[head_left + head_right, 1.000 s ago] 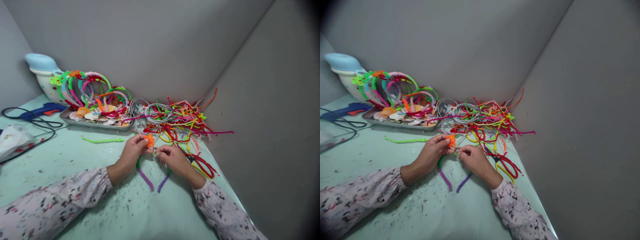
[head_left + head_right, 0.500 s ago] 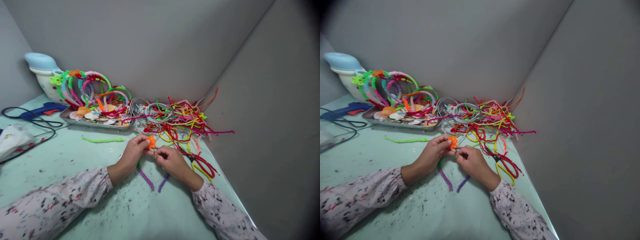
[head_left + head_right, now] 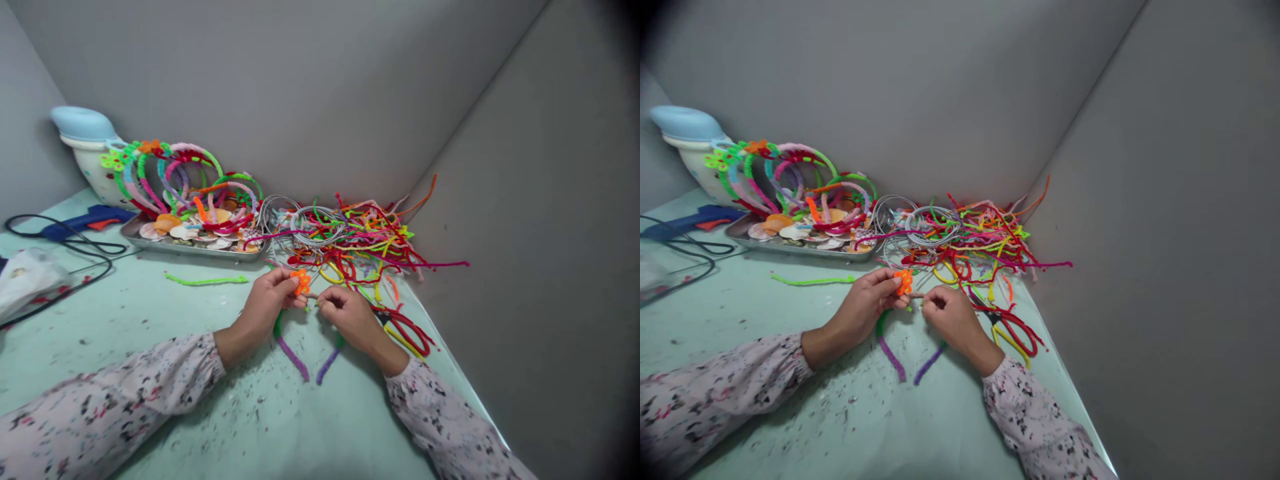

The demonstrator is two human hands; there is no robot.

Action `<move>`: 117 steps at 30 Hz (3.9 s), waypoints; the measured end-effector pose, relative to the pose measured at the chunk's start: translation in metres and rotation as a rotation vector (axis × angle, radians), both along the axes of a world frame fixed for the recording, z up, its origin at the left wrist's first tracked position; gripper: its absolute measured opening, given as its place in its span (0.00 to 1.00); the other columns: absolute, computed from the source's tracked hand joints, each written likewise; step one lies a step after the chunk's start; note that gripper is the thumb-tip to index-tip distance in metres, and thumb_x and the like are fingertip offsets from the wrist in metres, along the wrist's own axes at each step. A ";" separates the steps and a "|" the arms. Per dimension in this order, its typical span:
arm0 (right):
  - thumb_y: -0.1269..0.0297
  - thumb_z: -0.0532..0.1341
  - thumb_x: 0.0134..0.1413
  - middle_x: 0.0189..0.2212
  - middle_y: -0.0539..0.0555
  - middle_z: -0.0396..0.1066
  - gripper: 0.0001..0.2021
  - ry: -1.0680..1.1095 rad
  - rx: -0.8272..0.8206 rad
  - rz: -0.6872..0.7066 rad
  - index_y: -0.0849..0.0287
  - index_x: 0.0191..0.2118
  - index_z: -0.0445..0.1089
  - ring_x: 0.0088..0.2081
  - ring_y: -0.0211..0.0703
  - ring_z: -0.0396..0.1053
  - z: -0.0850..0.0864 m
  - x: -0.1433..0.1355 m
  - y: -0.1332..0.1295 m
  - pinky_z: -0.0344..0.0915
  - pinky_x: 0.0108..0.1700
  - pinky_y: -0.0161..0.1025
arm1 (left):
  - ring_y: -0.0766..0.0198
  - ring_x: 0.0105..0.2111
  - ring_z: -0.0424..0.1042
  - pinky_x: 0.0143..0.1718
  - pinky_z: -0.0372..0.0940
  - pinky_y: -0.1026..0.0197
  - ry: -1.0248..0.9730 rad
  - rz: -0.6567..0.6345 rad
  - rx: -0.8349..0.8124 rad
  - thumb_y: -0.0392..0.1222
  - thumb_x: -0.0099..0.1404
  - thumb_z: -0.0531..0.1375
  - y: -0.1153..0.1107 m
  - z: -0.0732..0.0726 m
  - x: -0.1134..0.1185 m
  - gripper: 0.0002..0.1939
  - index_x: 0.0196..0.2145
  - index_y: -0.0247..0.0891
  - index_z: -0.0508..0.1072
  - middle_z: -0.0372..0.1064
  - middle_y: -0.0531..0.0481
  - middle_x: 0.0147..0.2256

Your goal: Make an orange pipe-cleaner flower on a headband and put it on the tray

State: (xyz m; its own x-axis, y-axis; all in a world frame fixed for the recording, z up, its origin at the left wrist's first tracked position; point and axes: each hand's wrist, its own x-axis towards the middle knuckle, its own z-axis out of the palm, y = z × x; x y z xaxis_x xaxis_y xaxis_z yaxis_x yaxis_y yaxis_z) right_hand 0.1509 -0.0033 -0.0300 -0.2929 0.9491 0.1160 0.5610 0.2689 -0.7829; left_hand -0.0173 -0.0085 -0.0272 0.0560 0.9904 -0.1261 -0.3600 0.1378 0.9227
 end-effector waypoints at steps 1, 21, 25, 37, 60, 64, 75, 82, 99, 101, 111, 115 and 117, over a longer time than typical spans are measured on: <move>0.70 0.55 0.46 0.22 0.47 0.66 0.05 0.008 -0.013 -0.015 0.59 0.26 0.69 0.24 0.36 0.61 0.001 0.001 0.001 0.57 0.27 0.32 | 0.70 0.21 0.70 0.28 0.68 0.66 0.014 0.000 -0.007 0.42 0.53 0.62 0.000 -0.001 0.000 0.10 0.28 0.35 0.66 0.67 0.55 0.24; 0.66 0.54 0.61 0.32 0.55 0.70 0.09 -0.439 0.659 0.097 0.58 0.37 0.72 0.36 0.40 0.68 0.004 0.001 -0.008 0.61 0.38 0.35 | 0.67 0.21 0.66 0.24 0.63 0.65 0.374 -0.238 0.151 0.42 0.58 0.57 -0.004 -0.016 0.003 0.07 0.31 0.36 0.69 0.67 0.53 0.21; 0.67 0.54 0.61 0.32 0.54 0.69 0.09 -0.511 0.705 0.094 0.58 0.36 0.72 0.35 0.40 0.67 0.002 0.001 -0.008 0.59 0.36 0.35 | 0.67 0.21 0.65 0.24 0.62 0.65 0.407 -0.262 0.150 0.43 0.59 0.56 -0.004 -0.017 0.003 0.07 0.31 0.36 0.68 0.66 0.54 0.22; 0.68 0.55 0.59 0.34 0.54 0.69 0.06 -0.486 0.618 0.072 0.58 0.38 0.70 0.37 0.42 0.68 0.006 -0.001 -0.012 0.60 0.37 0.35 | 0.68 0.22 0.63 0.25 0.61 0.66 0.447 -0.278 0.211 0.38 0.59 0.54 -0.004 -0.018 0.002 0.05 0.30 0.36 0.68 0.64 0.55 0.22; 0.71 0.54 0.56 0.35 0.55 0.67 0.10 -0.356 0.546 0.113 0.58 0.41 0.71 0.37 0.42 0.67 0.008 -0.001 -0.015 0.64 0.40 0.37 | 0.68 0.21 0.64 0.24 0.62 0.65 0.405 -0.266 0.154 0.42 0.59 0.55 -0.005 -0.015 0.001 0.08 0.30 0.35 0.69 0.65 0.54 0.22; 0.72 0.55 0.54 0.34 0.55 0.67 0.10 -0.268 0.511 0.113 0.59 0.40 0.71 0.37 0.42 0.67 0.010 -0.002 -0.014 0.64 0.40 0.38 | 0.67 0.21 0.65 0.24 0.61 0.65 0.390 -0.260 0.141 0.41 0.60 0.54 -0.005 -0.013 0.001 0.07 0.31 0.36 0.69 0.65 0.55 0.20; 0.71 0.57 0.50 0.33 0.51 0.68 0.06 0.017 0.177 -0.017 0.59 0.36 0.69 0.30 0.37 0.66 0.009 -0.004 -0.005 0.64 0.32 0.34 | 0.67 0.21 0.65 0.23 0.60 0.66 0.503 -0.251 0.189 0.40 0.59 0.54 -0.006 -0.014 0.001 0.07 0.30 0.35 0.70 0.66 0.54 0.21; 0.70 0.58 0.50 0.29 0.50 0.69 0.05 0.003 0.122 -0.022 0.59 0.34 0.69 0.30 0.37 0.65 0.007 -0.005 -0.005 0.62 0.32 0.34 | 0.67 0.22 0.66 0.24 0.60 0.66 0.508 -0.270 0.216 0.40 0.59 0.53 -0.007 -0.014 0.001 0.07 0.31 0.36 0.70 0.67 0.53 0.23; 0.70 0.58 0.49 0.26 0.48 0.69 0.04 0.129 -0.007 0.007 0.59 0.33 0.68 0.27 0.35 0.65 0.012 -0.009 -0.008 0.62 0.29 0.32 | 0.67 0.22 0.64 0.24 0.58 0.66 0.589 -0.251 0.245 0.40 0.59 0.53 -0.010 -0.009 0.002 0.09 0.30 0.35 0.71 0.67 0.53 0.23; 0.70 0.58 0.49 0.26 0.48 0.69 0.04 0.135 -0.016 0.012 0.59 0.33 0.68 0.27 0.36 0.65 0.012 -0.009 -0.008 0.62 0.29 0.32 | 0.67 0.22 0.64 0.24 0.58 0.66 0.598 -0.250 0.245 0.40 0.58 0.53 -0.010 -0.009 0.002 0.09 0.30 0.35 0.71 0.67 0.53 0.23; 0.71 0.57 0.46 0.25 0.48 0.68 0.05 0.053 0.006 -0.028 0.59 0.32 0.67 0.26 0.36 0.64 0.009 -0.008 -0.005 0.61 0.28 0.33 | 0.66 0.26 0.66 0.28 0.59 0.65 0.675 -0.257 0.327 0.38 0.59 0.53 -0.012 -0.012 0.001 0.10 0.35 0.36 0.73 0.70 0.51 0.27; 0.71 0.56 0.44 0.23 0.47 0.66 0.04 0.036 -0.013 -0.064 0.59 0.29 0.66 0.24 0.36 0.63 0.009 -0.010 -0.006 0.59 0.26 0.33 | 0.65 0.28 0.66 0.28 0.59 0.65 0.751 -0.242 0.384 0.37 0.58 0.53 -0.013 -0.013 0.001 0.10 0.35 0.36 0.73 0.70 0.50 0.30; 0.71 0.56 0.43 0.23 0.47 0.66 0.04 0.017 0.013 -0.065 0.58 0.29 0.66 0.24 0.36 0.62 0.009 -0.011 -0.007 0.58 0.26 0.33 | 0.64 0.30 0.66 0.29 0.59 0.65 0.789 -0.233 0.419 0.36 0.58 0.53 -0.013 -0.012 0.001 0.10 0.34 0.36 0.73 0.70 0.49 0.31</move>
